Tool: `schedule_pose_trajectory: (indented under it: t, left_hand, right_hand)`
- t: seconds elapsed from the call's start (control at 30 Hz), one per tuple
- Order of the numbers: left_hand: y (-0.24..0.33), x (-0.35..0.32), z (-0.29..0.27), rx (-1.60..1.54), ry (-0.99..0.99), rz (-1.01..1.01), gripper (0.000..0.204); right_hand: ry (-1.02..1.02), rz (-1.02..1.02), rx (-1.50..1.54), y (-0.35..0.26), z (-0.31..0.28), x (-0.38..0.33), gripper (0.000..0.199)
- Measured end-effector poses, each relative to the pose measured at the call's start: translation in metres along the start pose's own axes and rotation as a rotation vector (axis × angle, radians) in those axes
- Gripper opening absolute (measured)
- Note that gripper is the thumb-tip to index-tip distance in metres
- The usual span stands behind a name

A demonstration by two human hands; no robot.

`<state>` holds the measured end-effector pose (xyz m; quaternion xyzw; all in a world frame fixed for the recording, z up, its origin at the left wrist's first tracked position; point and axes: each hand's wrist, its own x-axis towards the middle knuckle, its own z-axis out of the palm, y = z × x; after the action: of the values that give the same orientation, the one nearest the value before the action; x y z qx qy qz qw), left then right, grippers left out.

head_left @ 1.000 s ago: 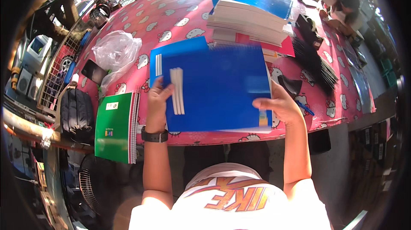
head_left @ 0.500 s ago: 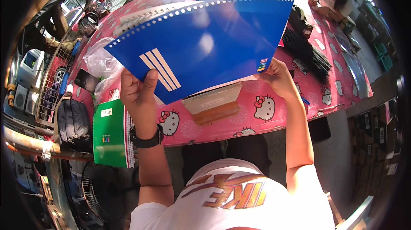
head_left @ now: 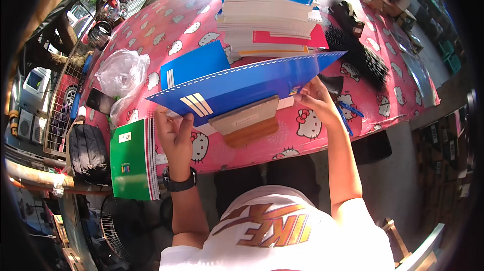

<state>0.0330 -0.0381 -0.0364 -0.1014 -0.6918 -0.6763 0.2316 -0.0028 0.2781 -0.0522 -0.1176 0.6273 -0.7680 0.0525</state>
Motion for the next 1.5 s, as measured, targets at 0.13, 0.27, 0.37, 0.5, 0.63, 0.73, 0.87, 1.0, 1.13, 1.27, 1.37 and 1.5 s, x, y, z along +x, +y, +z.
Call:
schedule_pose_trajectory:
  t: [0.13, 0.27, 0.37, 0.5, 0.63, 0.73, 0.87, 1.0, 1.13, 1.27, 1.37, 1.5]
  left_hand:
    - [0.002, -0.002, 0.005, -0.112, 0.042, 0.001, 0.074]
    - [-0.05, -0.005, 0.006, -0.159, 0.102, -0.072, 0.072]
    - [-0.06, 0.019, -0.011, -0.146, 0.093, -0.127, 0.058]
    - [-0.049, 0.046, -0.034, 0.137, 0.022, 0.001, 0.049]
    - [0.064, 0.037, -0.002, 0.082, 0.072, 0.283, 0.029]
    - [0.138, 0.031, 0.015, -0.618, -0.795, 0.334, 0.017]
    - [0.149, 0.031, 0.036, -0.774, -1.306, 0.076, 0.016]
    - [0.144, 0.031, 0.043, -0.787, -1.38, 0.0, 0.015]
    - [0.142, 0.031, 0.042, -0.801, -1.397, -0.034, 0.014]
    - [0.139, 0.032, 0.037, -0.809, -1.392, -0.052, 0.013]
    - [0.136, 0.034, 0.033, -0.816, -1.389, -0.049, 0.013]
    - [0.136, 0.035, 0.03, -0.833, -1.4, -0.053, 0.012]
  right_hand:
    - [0.018, -0.126, 0.06, 0.006, 0.009, 0.003, 0.06]
    - [0.121, -0.198, -0.111, 0.034, 0.03, 0.002, 0.055]
    - [0.116, -0.166, -0.366, 0.038, 0.049, -0.015, 0.058]
    - [-0.091, -0.157, -0.238, 0.032, 0.047, -0.036, 0.066]
    - [0.107, -0.117, -0.249, 0.028, -0.01, -0.05, 0.05]
    - [0.31, -0.223, -0.682, 0.027, -0.043, -0.049, 0.03]
    - [0.527, -0.233, -0.712, 0.021, -0.102, -0.016, 0.02]
    - [0.618, -0.136, -1.191, 0.037, -0.168, 0.031, 0.02]
    - [0.51, 0.138, -1.53, 0.04, -0.202, 0.056, 0.029]
    - [0.588, 0.112, -1.634, 0.038, -0.206, 0.066, 0.033]
    - [0.55, 0.161, -1.731, 0.042, -0.203, 0.07, 0.032]
    - [0.467, 0.31, -1.768, 0.031, -0.202, 0.07, 0.028]
